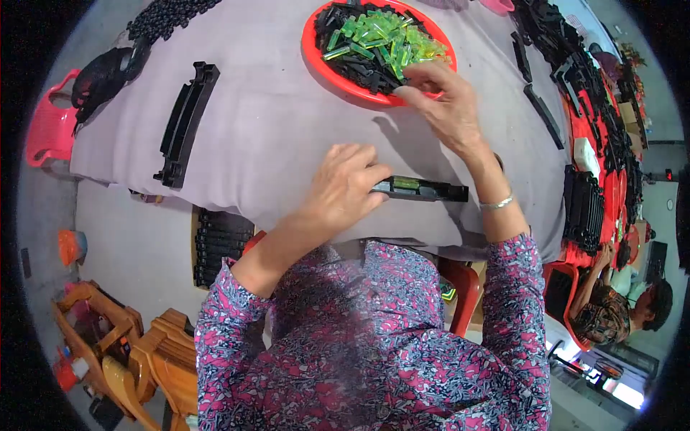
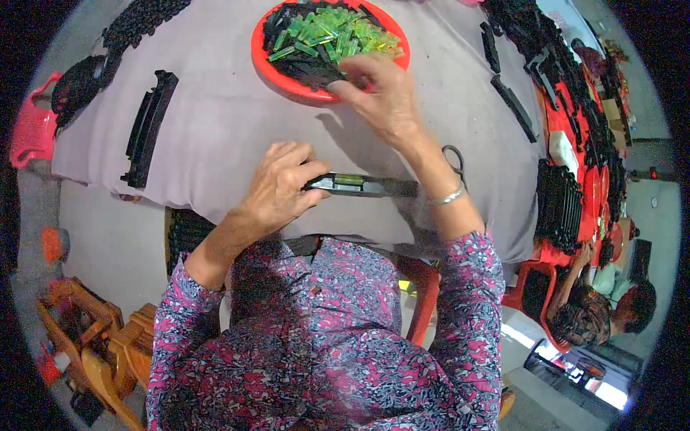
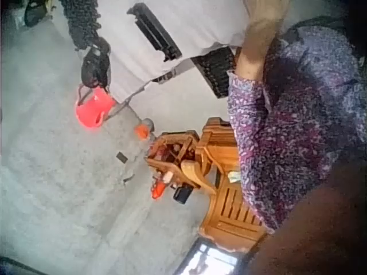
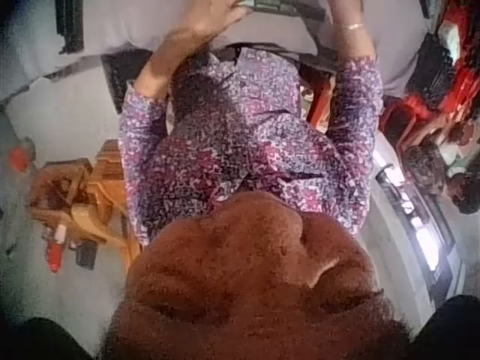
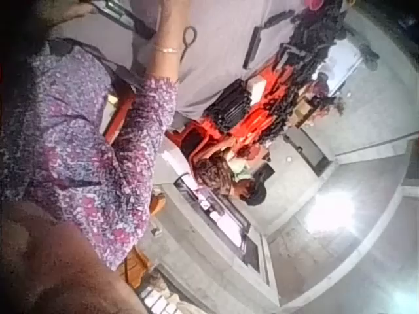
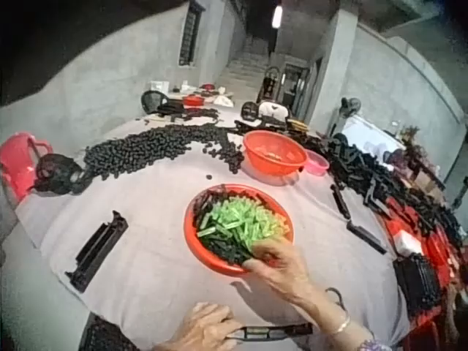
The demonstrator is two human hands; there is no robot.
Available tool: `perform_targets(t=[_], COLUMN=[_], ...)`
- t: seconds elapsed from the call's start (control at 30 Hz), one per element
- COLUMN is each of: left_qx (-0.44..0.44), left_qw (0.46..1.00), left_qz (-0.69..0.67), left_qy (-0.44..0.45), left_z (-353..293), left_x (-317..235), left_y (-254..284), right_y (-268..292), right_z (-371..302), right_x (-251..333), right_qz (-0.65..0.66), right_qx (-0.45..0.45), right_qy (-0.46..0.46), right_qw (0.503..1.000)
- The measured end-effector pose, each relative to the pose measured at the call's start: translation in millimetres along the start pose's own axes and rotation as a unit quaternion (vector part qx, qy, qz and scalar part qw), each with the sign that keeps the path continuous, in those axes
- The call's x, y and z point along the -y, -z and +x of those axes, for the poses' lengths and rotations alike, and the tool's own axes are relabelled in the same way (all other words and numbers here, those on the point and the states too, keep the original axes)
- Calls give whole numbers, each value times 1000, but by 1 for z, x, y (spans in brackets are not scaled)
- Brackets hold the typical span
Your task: The person assembles plastic components by placing green rods into plastic housings and pressing the pieces together using a metal tool.
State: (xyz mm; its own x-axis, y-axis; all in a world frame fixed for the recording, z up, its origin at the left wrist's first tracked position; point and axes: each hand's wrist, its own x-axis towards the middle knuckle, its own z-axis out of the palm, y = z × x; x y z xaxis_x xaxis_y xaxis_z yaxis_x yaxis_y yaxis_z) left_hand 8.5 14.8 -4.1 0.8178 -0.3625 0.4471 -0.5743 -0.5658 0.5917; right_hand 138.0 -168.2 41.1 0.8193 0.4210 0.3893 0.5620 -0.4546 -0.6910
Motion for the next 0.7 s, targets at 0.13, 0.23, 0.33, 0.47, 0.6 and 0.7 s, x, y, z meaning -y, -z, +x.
perform_targets(t=[0.13,0.23,0.33,0.47,0.6,0.7], left_qx=[-1,-4,1,7,1,0], left_qw=[1000,1000,1000,1000,1000,1000], left_qz=[0,-3,-5,-11,1,-1], left_qy=[-5,-7,-4,0,-2,-2], left_z=[0,-1,0,1,1,1], left_x=[1,1,1,1,2,1], left_y=[-2,-2,0,2,-1,0], right_y=[-27,-33,-35,-35,-40,-43], right_z=[11,13,9,6,4,6], right_x=[8,5,1,-1,6,12], right_qz=[-117,-165,-215,-195,-255,-307], right_qx=[40,58,55,56,24,16], right_qy=[60,43,94,89,96,111], right_qw=[991,984,971,975,962,945])
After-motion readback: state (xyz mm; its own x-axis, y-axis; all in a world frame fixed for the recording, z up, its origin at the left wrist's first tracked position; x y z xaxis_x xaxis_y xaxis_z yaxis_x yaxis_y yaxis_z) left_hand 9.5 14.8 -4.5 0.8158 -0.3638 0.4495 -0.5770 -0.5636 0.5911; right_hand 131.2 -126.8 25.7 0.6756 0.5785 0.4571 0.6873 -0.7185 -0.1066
